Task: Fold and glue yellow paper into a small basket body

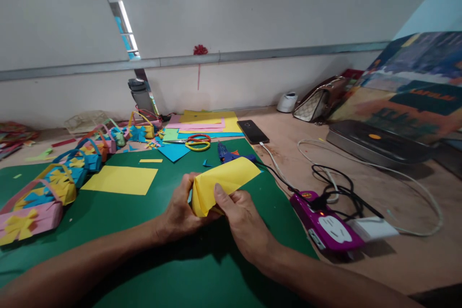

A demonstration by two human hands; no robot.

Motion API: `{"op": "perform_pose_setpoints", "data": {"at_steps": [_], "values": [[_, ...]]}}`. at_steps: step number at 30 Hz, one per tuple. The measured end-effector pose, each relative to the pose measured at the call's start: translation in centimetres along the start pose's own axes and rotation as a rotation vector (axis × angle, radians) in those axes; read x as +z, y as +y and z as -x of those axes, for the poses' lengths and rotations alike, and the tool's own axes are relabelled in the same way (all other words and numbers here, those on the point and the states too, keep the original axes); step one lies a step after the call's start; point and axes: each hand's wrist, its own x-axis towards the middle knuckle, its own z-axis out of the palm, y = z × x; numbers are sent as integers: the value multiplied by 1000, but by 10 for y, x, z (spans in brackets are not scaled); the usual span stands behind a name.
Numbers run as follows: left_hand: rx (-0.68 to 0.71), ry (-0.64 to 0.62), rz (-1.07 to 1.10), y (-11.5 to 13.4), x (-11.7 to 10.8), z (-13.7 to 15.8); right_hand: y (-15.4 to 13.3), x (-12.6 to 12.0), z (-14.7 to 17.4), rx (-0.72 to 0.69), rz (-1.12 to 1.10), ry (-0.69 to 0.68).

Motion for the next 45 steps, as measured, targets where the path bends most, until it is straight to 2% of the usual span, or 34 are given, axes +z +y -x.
{"op": "perform_pose_setpoints", "data": {"at_steps": [6, 15, 21, 27, 34, 40, 45], "values": [[132, 33, -91, -5, 1, -2, -4, 2, 3, -74, -35, 6], [127, 27, -140, -7, 0, -1, -1, 0, 1, -75, -63, -21], [148, -19, -255, -2, -1, 0, -2, 0, 2, -43, -5, -18], [306, -130, -309, 2, -14, 0, 0, -1, 0, 17, -23, 61], [360, -42, -355, 2, -15, 0, 3, -3, -3, 45, -1, 82], [352, -4, -339, 4, -11, 1, 5, -3, -3, -2, 10, 72], [283, -25, -271, 4, -12, 0, 2, -3, -3, -26, 77, 50]]}}
